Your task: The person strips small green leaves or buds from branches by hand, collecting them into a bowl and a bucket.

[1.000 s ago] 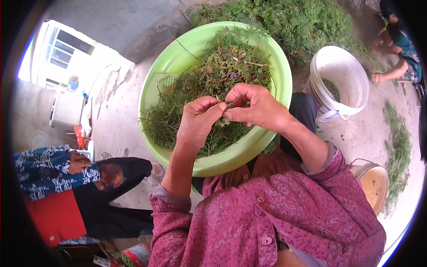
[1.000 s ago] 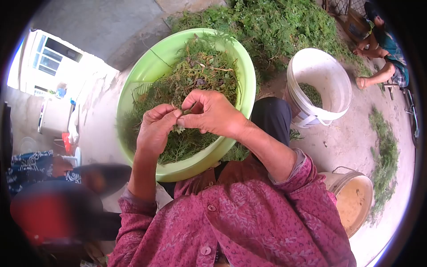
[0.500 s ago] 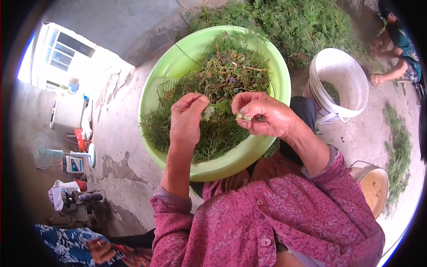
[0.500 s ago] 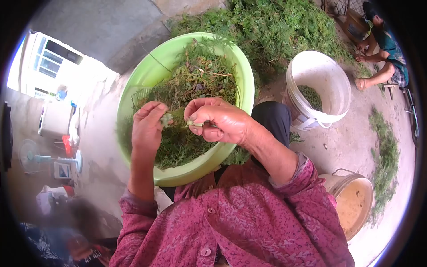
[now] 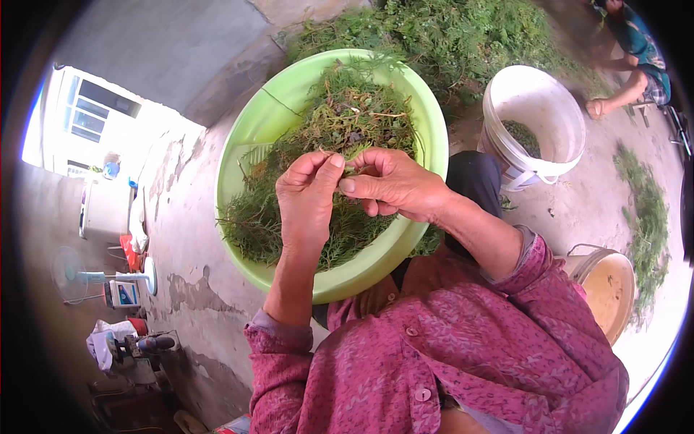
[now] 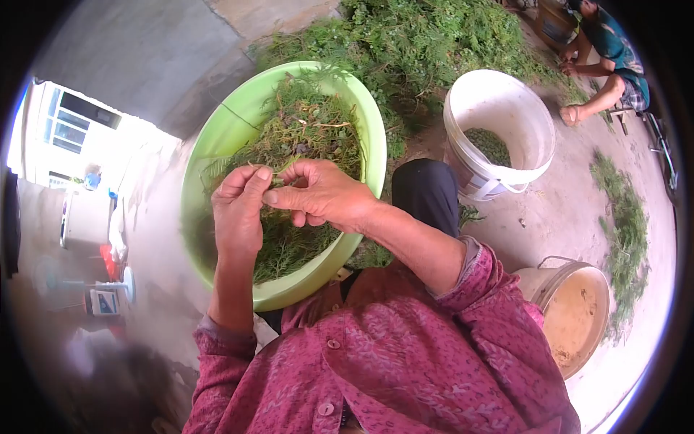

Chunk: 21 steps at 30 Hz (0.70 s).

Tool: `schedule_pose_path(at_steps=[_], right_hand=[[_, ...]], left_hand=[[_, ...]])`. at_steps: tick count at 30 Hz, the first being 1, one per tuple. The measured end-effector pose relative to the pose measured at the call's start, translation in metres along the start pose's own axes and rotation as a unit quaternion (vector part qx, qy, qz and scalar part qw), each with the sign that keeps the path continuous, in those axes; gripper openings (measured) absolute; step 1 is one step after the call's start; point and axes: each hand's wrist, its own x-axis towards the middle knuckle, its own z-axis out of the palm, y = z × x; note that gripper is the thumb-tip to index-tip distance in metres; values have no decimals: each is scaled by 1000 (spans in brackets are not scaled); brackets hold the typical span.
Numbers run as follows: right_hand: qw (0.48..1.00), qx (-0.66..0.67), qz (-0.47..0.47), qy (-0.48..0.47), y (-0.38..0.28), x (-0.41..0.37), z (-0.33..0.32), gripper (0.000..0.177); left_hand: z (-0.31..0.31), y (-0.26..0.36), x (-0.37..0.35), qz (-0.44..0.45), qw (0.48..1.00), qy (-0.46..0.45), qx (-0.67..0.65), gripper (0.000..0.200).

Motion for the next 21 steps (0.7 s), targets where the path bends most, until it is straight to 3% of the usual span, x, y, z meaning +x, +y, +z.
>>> schedule_pose_path(at_steps=[5,10,16,21], right_hand=[[998,57,1,17,-2,-3,-4,22],[996,84,7,4,-2,-1,-3,23],[985,171,-3,12,-1,-3,-6,23],[982,189,-16,-11,2,0,-10,19]], left_hand=[[1,3,-1,27,998,-20,52,7],[5,9,-3,-30,998,-55,27,9],[11,-5,2,21,999,-3,46,9],[9,-1,2,-7,999,-18,44,8]])
